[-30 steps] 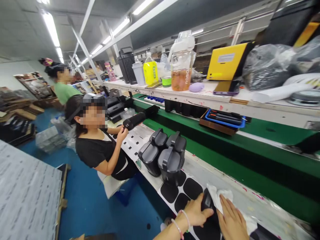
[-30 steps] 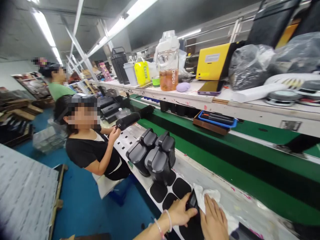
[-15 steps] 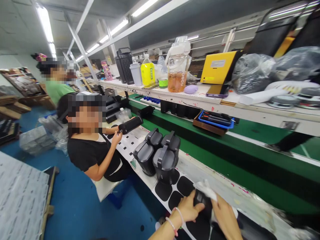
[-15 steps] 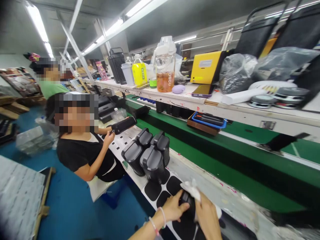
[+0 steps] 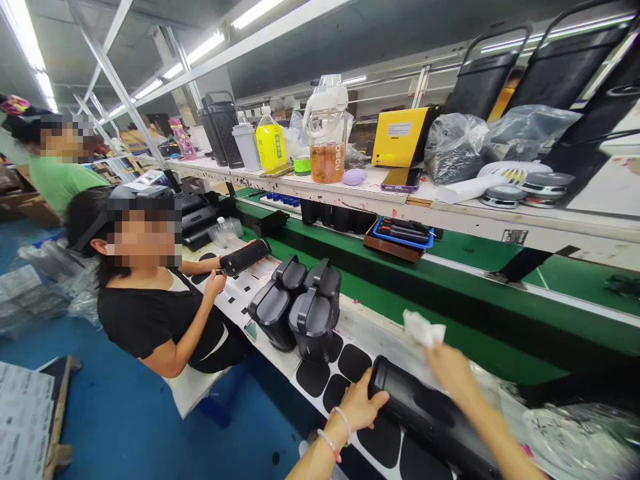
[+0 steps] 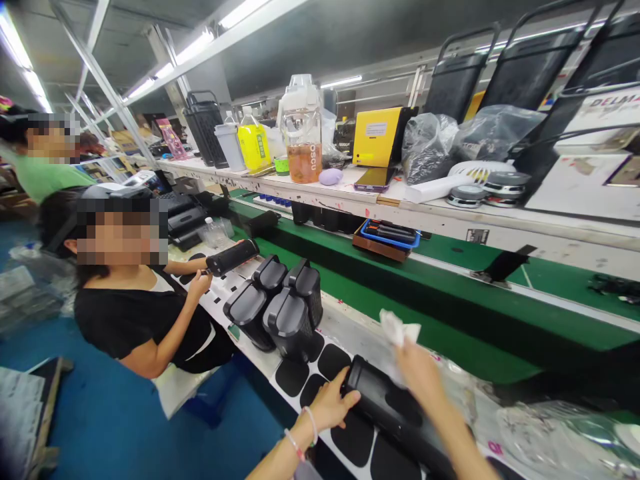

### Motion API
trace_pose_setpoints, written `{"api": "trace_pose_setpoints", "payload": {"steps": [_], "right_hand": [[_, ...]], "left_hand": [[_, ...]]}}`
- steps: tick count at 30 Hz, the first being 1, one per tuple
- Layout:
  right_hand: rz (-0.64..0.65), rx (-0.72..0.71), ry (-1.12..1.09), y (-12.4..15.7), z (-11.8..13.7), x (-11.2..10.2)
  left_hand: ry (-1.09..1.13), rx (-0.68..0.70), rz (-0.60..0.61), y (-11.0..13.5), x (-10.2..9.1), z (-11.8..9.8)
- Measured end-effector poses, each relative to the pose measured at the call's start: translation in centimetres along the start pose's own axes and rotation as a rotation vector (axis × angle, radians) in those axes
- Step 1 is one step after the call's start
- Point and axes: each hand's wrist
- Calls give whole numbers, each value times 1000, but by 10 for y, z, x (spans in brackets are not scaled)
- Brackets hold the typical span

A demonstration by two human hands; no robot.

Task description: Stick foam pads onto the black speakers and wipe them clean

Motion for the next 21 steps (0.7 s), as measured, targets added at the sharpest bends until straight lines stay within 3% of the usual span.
{"api": "trace_pose_setpoints", "payload": {"steps": [3, 5, 8, 10, 12, 15, 17, 21], "right_hand": [[69, -122, 45, 63, 23, 56], [14, -261, 135, 90, 30, 80], [-98, -545, 238, 108, 22, 95], [-154, -637, 286, 113, 3, 96], [-220, -571, 357, 116, -23, 93], [-266, -358, 424, 116, -46, 93], [-252, -317, 404, 113, -37, 101], [-208, -462, 274, 109, 12, 127]], "left_hand": [[-3, 8, -11, -1, 2, 2], [-16, 24, -16, -2, 2, 1], [-45, 61, -7, -4, 1, -2], [-59, 62, 4, -4, 0, -3], [-64, 39, 7, -2, -1, -4], [-56, 4, 8, 0, -1, -3], [-46, -4, 14, 1, -1, -3], [-25, 6, 53, 2, -2, -7]]}}
Point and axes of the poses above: each hand's wrist, its own y-axis away from the middle knuckle, its own x-axis out of the palm, z = x × y, and after that the axes turned 12 degrees about -x, right-handed
